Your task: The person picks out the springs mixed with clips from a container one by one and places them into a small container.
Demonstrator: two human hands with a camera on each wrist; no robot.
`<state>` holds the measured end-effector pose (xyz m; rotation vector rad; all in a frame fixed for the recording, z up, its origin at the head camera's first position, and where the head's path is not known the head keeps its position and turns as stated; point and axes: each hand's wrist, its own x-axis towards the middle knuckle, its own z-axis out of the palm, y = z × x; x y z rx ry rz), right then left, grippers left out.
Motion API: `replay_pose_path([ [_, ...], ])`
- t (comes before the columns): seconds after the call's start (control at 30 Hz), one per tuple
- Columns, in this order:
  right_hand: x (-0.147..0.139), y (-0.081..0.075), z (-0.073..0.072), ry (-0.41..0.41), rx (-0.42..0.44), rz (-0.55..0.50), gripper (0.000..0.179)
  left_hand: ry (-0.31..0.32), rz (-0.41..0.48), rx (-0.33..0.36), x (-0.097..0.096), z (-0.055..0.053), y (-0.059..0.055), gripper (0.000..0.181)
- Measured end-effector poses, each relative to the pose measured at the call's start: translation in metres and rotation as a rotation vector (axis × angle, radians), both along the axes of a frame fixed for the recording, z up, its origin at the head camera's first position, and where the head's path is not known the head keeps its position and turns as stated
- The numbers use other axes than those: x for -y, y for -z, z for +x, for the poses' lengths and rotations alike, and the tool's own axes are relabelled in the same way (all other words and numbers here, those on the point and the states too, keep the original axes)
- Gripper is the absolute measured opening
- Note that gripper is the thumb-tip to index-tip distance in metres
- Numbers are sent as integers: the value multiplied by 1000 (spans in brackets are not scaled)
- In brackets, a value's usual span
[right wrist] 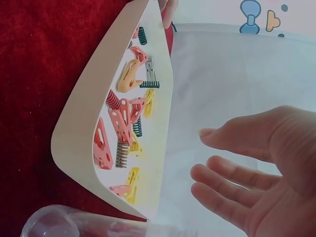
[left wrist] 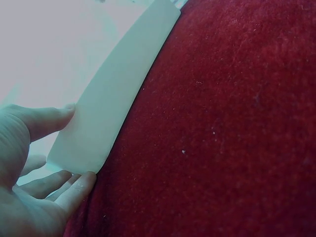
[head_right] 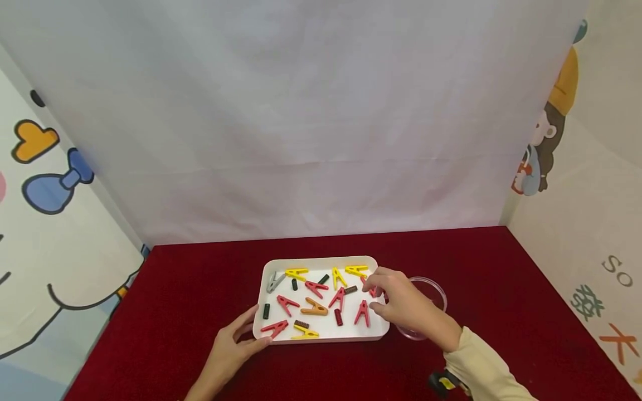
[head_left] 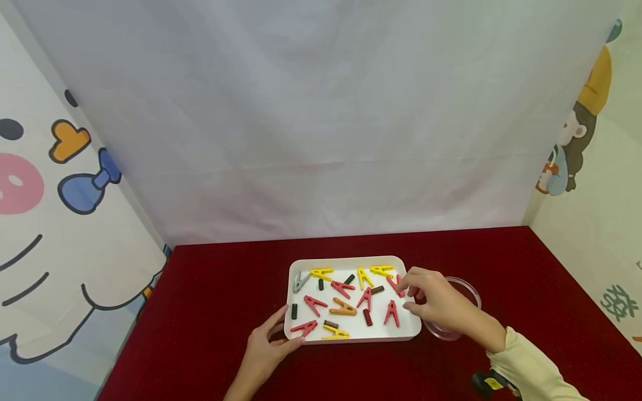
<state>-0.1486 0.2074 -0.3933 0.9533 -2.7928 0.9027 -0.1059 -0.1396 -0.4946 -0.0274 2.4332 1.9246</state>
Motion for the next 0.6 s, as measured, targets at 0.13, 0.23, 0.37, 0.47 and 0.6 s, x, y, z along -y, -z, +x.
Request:
replay_pose_path([
  [0.13, 5, 0, 0, -11, 0, 4, 23, -12, 8, 1, 0, 1, 0, 76],
  [0.23, 9, 1, -1, -11, 9, 7, 23, -15, 0, -6, -1, 1, 0, 75],
  [0.37, 13, 4, -3, -5, 20, 12, 23, -5, 3, -13, -1, 2, -2, 76],
  [0.47, 16, 7, -4, -7, 20, 12, 23, 6, 2, -23, -1, 2, -2, 76],
  [0.6, 20, 10, -5, -23, 15, -4, 23, 7, -6, -23, -1, 3, -2, 76],
])
